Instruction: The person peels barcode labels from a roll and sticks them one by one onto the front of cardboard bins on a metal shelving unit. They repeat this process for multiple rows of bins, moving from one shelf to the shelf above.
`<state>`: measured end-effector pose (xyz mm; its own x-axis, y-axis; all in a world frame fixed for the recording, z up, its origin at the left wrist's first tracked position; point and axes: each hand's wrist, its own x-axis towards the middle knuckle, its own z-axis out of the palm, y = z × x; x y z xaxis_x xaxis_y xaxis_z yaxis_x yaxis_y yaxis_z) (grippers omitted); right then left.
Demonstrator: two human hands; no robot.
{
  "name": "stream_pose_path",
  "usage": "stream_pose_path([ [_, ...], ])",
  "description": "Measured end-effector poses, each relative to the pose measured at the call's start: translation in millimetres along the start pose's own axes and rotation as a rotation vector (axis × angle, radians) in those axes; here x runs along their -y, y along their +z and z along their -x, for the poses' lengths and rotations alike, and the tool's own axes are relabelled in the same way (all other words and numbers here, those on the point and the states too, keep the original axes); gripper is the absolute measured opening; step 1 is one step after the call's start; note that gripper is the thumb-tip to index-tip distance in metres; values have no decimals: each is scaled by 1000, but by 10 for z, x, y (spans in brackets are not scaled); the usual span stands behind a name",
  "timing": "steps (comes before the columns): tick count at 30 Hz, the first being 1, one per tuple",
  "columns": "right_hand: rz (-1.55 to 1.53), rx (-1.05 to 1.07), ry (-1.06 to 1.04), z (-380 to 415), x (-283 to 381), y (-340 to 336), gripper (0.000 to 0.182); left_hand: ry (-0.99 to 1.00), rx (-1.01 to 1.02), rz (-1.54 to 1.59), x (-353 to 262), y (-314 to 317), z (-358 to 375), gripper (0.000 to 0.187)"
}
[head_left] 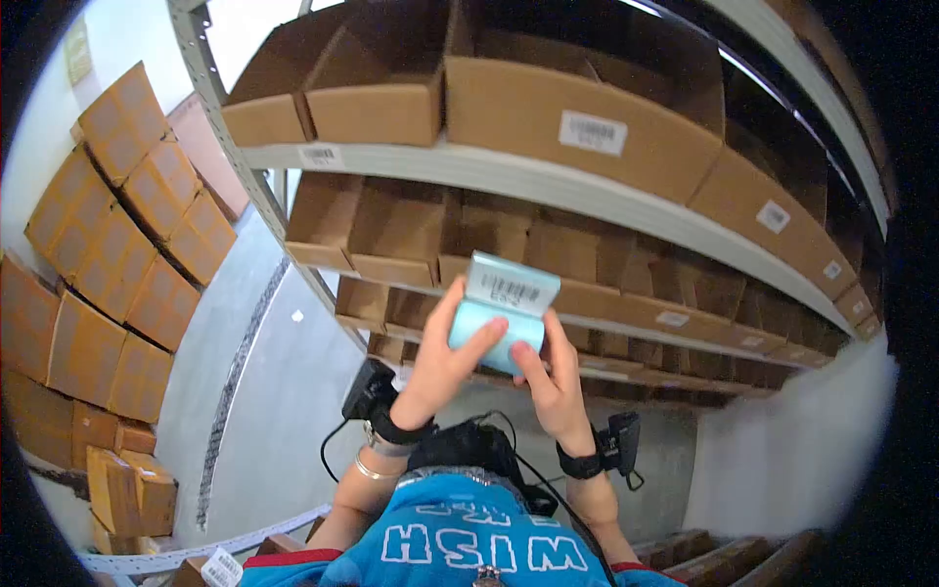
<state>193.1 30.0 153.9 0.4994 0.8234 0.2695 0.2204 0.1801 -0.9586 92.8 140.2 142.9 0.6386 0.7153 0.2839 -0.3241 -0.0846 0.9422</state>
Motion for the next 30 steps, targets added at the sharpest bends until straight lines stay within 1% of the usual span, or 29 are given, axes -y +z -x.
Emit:
stream_pose_path([
  [1,37,19,6,27,40,-60,35,-22,-11,23,-112,86,12,39],
  [2,27,-15,-86,62,11,-78,40,6,6,34,-159,145,43,32],
  [3,102,-7,-126,96,-7,-154,41,5,38,65,-196,201,68,31],
  [5,247,16,-210,158,-32,-296,44,10,69,2,-189,260,134,30],
  [6,454,-5,-181,150,-5,-386,49,-4,64,-1,-174,281,138,30],
  [7,404,-140,-190,166,10,-424,48,-20,58,-8,-156,327,180,30],
  [9,488,-484,-477,173,-9,-523,48,-42,58,-13,-142,391,244,30],
  [10,537,-502,-596,191,73,-567,40,-47,62,-8,-140,420,267,30],
  [13,915,-164,-959,143,207,-745,29,-57,77,-57,-122,464,322,31],
  [14,902,-106,-895,125,271,-694,21,-59,81,-87,-127,463,350,32],
  [17,880,75,-791,13,344,-782,22,-65,87,-175,-196,462,410,32],
  [18,887,132,-772,-8,396,-820,23,-34,103,-198,-228,475,406,32],
  [20,873,170,-759,-74,455,-856,23,28,137,-247,-286,499,387,32],
  [23,881,200,-780,-160,541,-879,20,24,217,-401,-358,481,325,42],
  [24,889,207,-807,-196,575,-892,20,129,185,-406,-383,510,289,34],
  [25,900,213,-836,-241,615,-901,19,110,188,-378,-414,512,247,34],
  [30,1183,106,-1123,-461,881,-856,17,86,185,-264,-653,493,-45,35],
])
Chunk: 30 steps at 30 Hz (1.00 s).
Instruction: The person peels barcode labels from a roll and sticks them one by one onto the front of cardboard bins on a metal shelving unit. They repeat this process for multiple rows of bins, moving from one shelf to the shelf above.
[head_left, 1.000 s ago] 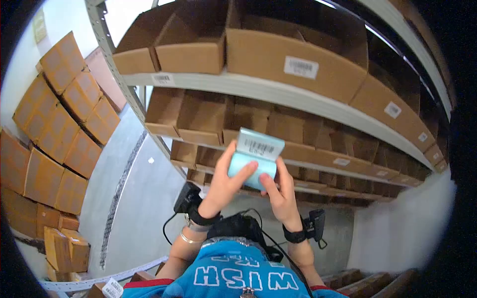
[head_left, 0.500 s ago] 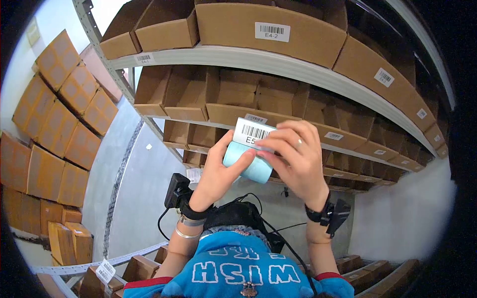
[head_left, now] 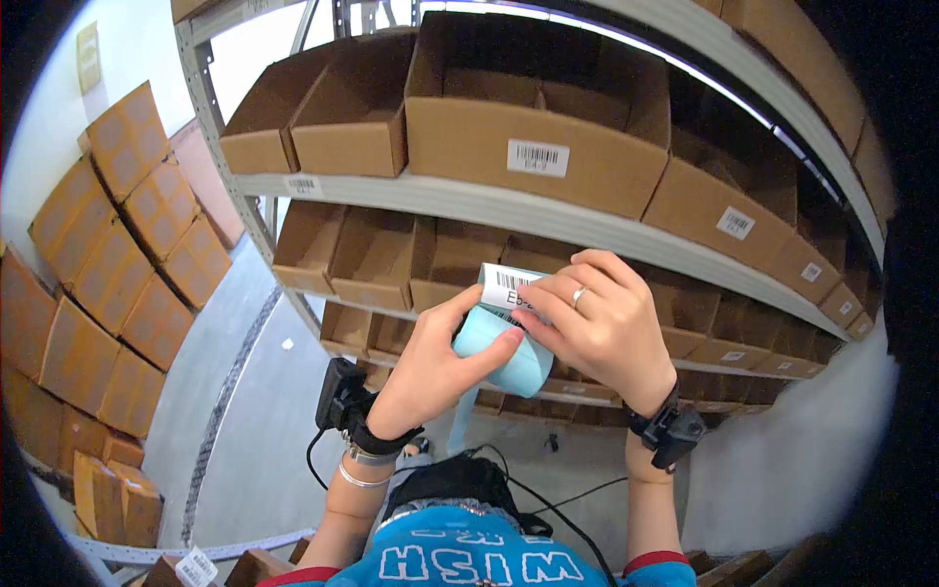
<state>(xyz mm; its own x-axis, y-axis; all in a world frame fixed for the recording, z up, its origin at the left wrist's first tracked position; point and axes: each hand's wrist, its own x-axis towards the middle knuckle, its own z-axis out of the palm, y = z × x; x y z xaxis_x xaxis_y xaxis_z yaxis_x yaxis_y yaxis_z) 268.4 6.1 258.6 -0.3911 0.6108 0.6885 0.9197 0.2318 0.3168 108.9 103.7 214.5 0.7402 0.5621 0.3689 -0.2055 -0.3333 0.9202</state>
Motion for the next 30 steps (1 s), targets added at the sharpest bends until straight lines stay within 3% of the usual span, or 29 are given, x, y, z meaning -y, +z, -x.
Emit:
stream_pose_path([
  [5,116,49,-93,-301,-156,-60,18,39,56,78,1,-195,-298,36],
  [10,-45,176,12,-546,-352,-99,21,67,170,106,56,-399,-564,42],
  [15,-73,169,20,-702,-425,34,14,63,188,70,140,-533,-788,39],
  [21,173,300,-48,-819,-418,207,17,140,159,28,223,-625,-972,41],
  [26,161,317,-85,-876,-538,294,18,74,188,53,285,-722,-1060,39],
  [30,150,247,-56,-897,-515,288,21,185,147,87,250,-724,-1065,36],
])
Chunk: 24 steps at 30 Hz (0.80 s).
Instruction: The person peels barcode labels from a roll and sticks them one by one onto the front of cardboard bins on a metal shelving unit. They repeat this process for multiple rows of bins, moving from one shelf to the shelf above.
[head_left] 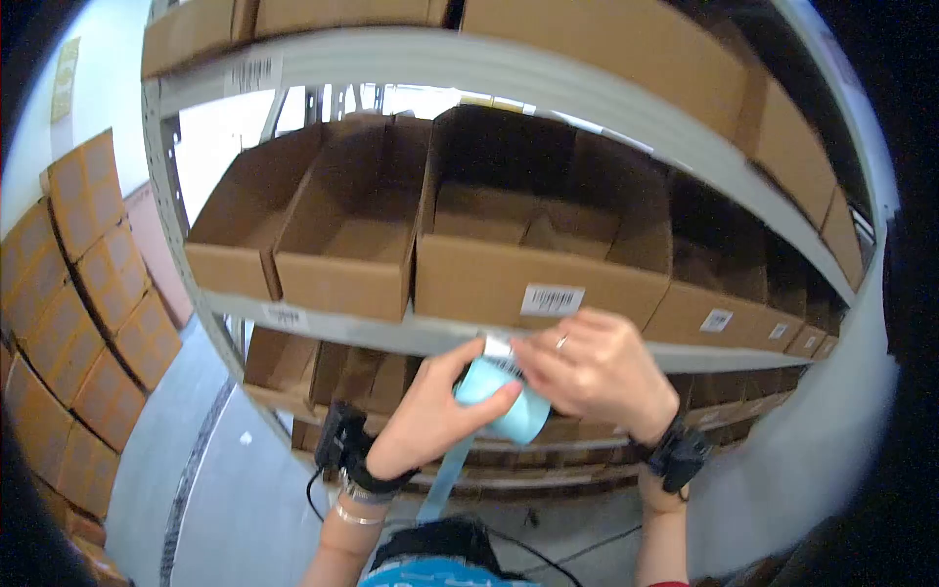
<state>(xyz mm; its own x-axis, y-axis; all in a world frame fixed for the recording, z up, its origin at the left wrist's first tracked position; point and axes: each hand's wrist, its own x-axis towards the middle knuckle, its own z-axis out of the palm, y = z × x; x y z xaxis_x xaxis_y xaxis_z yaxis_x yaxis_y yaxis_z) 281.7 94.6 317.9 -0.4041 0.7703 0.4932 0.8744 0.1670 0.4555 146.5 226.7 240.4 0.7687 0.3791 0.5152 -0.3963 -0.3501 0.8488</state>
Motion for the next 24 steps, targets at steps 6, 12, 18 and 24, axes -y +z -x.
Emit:
stream_pose_path([
  [6,-55,-183,29,-32,25,65,12,15,-44,28,-63,-19,58,36],
  [12,-13,-178,22,-18,7,64,15,-49,-29,46,-104,-31,69,35],
  [18,-19,-130,10,7,6,156,15,-110,-52,108,-67,-23,78,35],
  [24,-49,-100,-16,-15,18,205,13,-114,-56,97,-17,-64,106,32],
])
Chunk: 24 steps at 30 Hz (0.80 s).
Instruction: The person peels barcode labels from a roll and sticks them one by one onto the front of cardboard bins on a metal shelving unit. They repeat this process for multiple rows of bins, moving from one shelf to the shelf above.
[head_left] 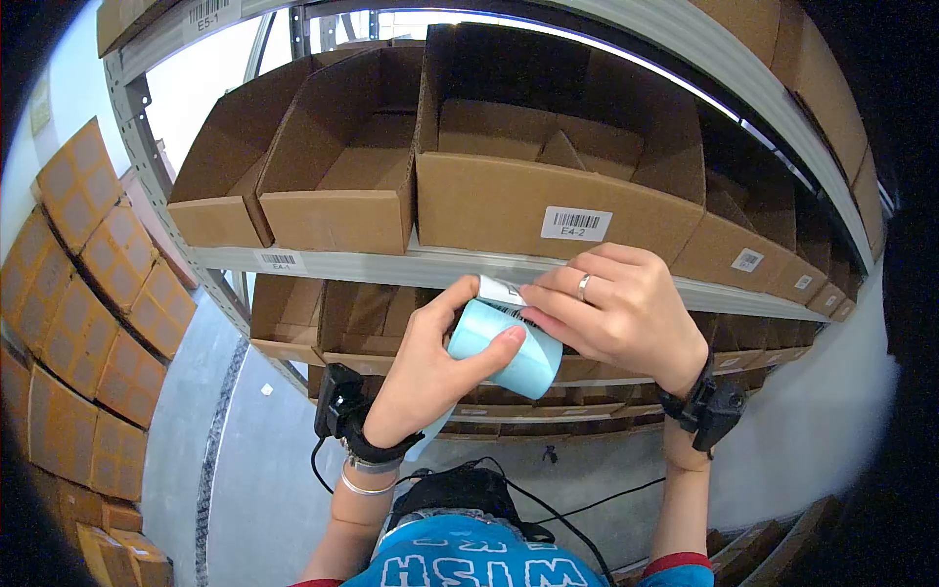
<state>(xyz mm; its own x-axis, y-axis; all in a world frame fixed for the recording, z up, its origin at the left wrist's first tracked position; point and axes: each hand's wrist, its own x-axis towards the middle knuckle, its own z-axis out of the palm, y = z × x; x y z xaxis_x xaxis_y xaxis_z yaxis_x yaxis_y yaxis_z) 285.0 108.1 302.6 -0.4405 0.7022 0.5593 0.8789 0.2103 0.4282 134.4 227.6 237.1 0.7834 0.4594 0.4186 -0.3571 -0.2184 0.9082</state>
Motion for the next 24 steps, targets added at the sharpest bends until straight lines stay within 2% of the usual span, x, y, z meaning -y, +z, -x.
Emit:
stream_pose_path([
  [5,-33,45,-13,-17,-17,-30,10,-13,0,-7,-16,13,21,31],
  [11,-324,-7,171,-21,-128,-107,9,-2,26,-33,-33,25,33,34],
  [15,-328,-89,231,-31,-281,-233,6,-29,56,-13,-53,33,25,37],
  [19,-207,-238,204,-126,-515,-539,7,9,69,28,2,47,57,35],
  [21,-34,-349,179,-203,-664,-723,10,-66,94,88,38,24,86,35],
  [24,360,-566,144,-339,-887,-969,10,-81,138,41,147,7,130,35],
])
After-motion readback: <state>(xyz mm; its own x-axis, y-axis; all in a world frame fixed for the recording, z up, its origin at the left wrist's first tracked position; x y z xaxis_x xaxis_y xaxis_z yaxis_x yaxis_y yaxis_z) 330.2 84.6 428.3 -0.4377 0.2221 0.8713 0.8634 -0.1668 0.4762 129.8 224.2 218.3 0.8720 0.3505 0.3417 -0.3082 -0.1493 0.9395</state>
